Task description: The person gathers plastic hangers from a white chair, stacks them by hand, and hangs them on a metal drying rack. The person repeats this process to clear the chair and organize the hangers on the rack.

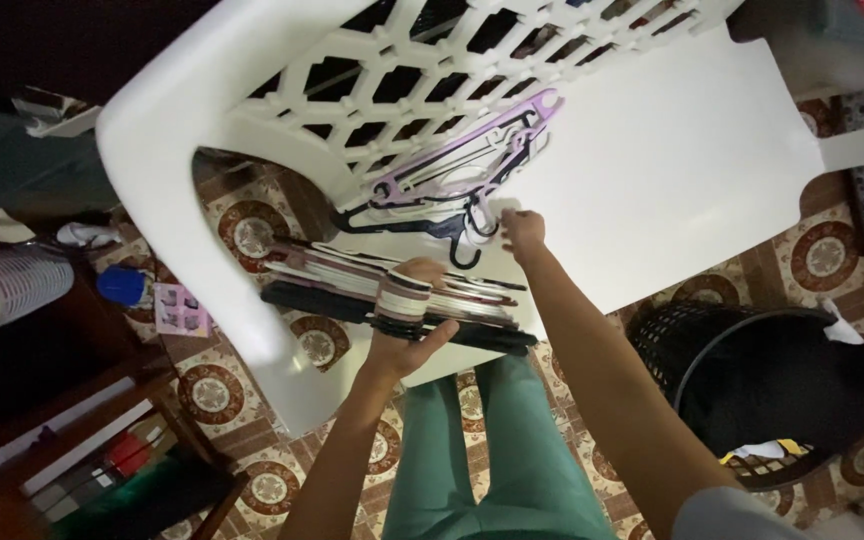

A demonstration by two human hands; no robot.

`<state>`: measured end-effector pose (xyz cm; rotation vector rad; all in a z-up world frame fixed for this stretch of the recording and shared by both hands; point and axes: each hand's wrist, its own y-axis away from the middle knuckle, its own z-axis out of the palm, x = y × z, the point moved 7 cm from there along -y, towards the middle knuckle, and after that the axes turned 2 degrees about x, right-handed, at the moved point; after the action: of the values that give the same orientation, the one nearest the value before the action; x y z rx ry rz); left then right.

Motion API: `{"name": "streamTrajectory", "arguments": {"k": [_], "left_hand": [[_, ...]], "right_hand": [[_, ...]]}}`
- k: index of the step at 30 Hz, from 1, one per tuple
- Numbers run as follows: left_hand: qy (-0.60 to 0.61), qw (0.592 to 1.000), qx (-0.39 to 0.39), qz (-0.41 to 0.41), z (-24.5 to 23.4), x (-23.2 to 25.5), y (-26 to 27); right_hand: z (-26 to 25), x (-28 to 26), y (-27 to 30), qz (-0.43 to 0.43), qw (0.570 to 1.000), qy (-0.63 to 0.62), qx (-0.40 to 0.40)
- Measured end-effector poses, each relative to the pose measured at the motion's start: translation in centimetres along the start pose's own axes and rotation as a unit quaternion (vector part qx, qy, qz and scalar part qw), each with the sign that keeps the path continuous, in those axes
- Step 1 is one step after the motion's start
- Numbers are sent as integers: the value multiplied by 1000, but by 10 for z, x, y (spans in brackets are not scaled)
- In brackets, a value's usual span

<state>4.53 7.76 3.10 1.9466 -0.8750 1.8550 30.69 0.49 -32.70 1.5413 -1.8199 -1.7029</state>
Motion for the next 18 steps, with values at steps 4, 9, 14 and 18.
{"name": "streamTrajectory", "arguments": {"k": [4,9,14,18], "left_hand": [[-49,998,9,25,-3,10,-6],[-36,999,-8,1,6,5,-8],[-16,999,-21,18,19,9,-11],[19,998,-49,-23,31,9,-15]], "right_hand": [[-14,-45,45,-67,989,-126,-26],[-39,-93,100,-116,946,-288,-97],[-99,-126,146,-178,955,-234,-35],[-150,-153,192,-339,937,-68,50]]}}
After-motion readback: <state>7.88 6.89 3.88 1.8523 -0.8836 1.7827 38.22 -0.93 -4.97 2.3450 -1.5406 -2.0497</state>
